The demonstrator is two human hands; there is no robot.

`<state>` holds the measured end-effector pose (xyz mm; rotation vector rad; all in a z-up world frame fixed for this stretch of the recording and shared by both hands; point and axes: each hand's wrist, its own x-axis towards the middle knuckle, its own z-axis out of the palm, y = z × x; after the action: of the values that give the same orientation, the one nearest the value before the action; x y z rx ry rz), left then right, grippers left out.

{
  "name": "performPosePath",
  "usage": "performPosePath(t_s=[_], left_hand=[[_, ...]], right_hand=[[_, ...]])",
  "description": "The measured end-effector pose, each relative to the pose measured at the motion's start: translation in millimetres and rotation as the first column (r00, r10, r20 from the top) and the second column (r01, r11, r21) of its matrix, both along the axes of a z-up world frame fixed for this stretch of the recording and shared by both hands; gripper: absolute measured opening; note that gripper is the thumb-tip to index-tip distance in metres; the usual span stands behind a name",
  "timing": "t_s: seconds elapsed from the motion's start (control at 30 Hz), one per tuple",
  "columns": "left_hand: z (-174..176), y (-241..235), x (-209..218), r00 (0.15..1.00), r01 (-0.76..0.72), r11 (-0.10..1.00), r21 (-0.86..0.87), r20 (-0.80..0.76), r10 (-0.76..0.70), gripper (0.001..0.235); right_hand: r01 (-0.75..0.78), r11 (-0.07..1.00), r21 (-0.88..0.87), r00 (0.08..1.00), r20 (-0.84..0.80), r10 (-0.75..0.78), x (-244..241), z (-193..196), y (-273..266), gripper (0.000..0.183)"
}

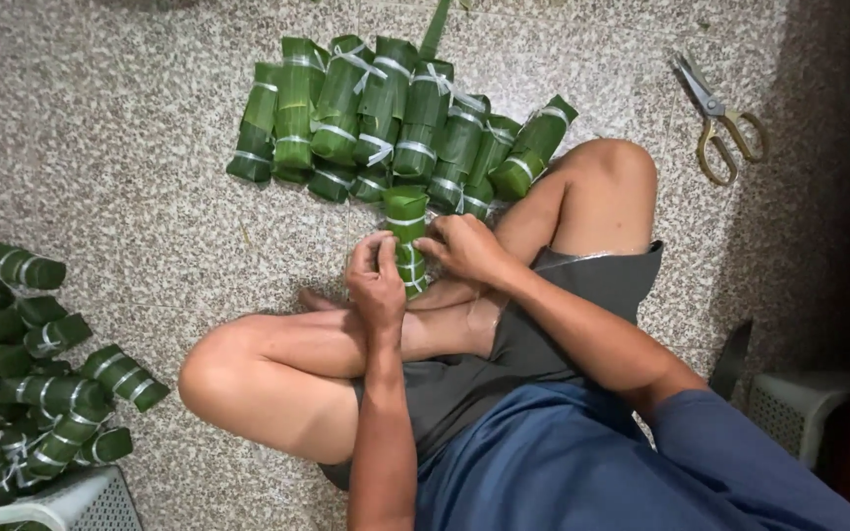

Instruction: Wrapping and tying cylindrical food items in green leaves using white string.

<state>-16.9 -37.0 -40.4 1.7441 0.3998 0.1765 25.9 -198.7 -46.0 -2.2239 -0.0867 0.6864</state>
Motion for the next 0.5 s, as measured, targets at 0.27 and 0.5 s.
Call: performPosePath(t_s=[0.27, 0.5], left_hand=[[-3, -5, -8, 0.996, 0.083, 0.995, -0.055, -0.041, -0.085, 0.009], [20, -8, -5, 0.972, 0.194, 0.958, 0.212, 0.089, -0.216, 0.020]], right_hand=[[-0.079, 0.996, -0.039, 0.994, 0.070, 0.081, -11, -10, -7, 0.027], [-0.162, 0.974, 0.157, 0.984, 0.103, 0.147, 0, 67, 9, 0.022]])
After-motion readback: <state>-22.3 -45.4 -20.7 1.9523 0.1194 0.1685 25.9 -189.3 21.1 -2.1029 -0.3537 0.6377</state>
